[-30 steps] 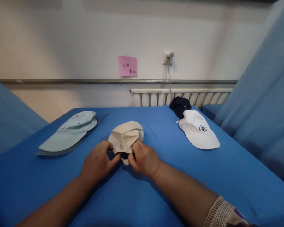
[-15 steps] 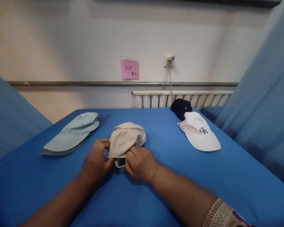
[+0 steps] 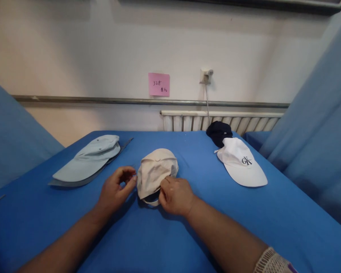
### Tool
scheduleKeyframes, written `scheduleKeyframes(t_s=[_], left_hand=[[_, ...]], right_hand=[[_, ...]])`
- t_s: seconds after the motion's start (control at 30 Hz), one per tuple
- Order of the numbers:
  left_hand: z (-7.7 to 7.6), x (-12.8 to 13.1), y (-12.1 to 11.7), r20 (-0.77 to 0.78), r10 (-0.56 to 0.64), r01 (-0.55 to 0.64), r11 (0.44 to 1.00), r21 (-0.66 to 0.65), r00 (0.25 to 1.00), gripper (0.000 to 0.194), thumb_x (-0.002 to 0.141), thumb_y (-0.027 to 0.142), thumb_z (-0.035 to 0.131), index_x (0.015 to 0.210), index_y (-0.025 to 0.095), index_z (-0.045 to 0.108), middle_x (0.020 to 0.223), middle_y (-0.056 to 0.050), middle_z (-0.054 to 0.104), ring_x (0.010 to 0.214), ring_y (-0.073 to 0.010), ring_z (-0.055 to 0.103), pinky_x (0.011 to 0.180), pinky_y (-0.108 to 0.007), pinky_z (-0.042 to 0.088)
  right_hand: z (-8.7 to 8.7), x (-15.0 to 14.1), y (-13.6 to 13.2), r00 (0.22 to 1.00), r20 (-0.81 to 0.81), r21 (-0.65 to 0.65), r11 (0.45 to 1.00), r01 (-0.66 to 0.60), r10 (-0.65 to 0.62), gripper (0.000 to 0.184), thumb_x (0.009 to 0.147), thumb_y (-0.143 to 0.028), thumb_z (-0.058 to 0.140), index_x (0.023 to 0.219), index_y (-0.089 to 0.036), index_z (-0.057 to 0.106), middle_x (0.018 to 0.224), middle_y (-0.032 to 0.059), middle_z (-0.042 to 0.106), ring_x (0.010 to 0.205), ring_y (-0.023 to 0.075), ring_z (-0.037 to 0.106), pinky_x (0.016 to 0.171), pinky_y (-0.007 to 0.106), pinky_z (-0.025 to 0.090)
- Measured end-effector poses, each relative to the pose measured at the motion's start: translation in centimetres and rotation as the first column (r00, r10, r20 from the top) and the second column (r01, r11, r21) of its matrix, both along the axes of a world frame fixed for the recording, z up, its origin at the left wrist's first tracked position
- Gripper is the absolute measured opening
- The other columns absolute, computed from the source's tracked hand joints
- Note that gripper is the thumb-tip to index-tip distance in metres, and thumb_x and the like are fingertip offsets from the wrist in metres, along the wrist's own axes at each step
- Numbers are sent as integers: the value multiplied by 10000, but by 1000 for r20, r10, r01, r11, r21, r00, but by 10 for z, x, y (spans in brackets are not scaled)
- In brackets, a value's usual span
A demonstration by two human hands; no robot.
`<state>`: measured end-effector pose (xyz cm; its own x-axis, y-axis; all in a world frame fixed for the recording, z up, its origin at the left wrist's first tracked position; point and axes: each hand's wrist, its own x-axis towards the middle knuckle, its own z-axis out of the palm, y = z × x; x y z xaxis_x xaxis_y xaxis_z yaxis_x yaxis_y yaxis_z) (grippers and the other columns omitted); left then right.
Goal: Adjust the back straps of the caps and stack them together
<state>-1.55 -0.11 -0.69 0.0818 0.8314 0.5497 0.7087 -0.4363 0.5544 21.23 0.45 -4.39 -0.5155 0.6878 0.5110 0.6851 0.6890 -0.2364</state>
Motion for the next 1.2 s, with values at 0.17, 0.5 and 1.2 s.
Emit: scheduleKeyframes(t_s=[0.17, 0.5, 1.2], left_hand=[[-3, -11, 15, -143, -75, 97, 984, 152, 987, 260, 906, 261, 555, 1144, 221, 651, 1154, -86, 648, 997, -215, 640, 831, -353, 549], [6, 3, 15, -477, 7, 165, 933, 319, 879, 170, 943, 192, 518, 935, 172, 687, 976, -104, 683, 886, -230, 621, 815, -385, 512], [1, -7, 0, -389, -160, 304, 888, 346, 907, 236, 930, 103, 529, 1111, 201, 643, 1151, -105, 664, 1051, -204, 665, 899, -322, 566]], right_hand=[[0, -1, -2, 997, -23, -5, 997, -80, 80, 130, 895, -211, 486, 848, -176, 602, 807, 43, 665, 716, 162, 600, 654, 276, 395], [-1, -4, -2, 992, -81, 93, 991, -93, 101, 171, 930, -201, 478, 799, -186, 587, 759, 26, 646, 653, 142, 576, 612, 270, 382], [-18, 17, 38, 855, -512, 42, 992, 116, -78, 395, 933, -138, 466, 1315, -213, 529, 1305, 142, 556, 1186, 245, 567, 966, 442, 515]])
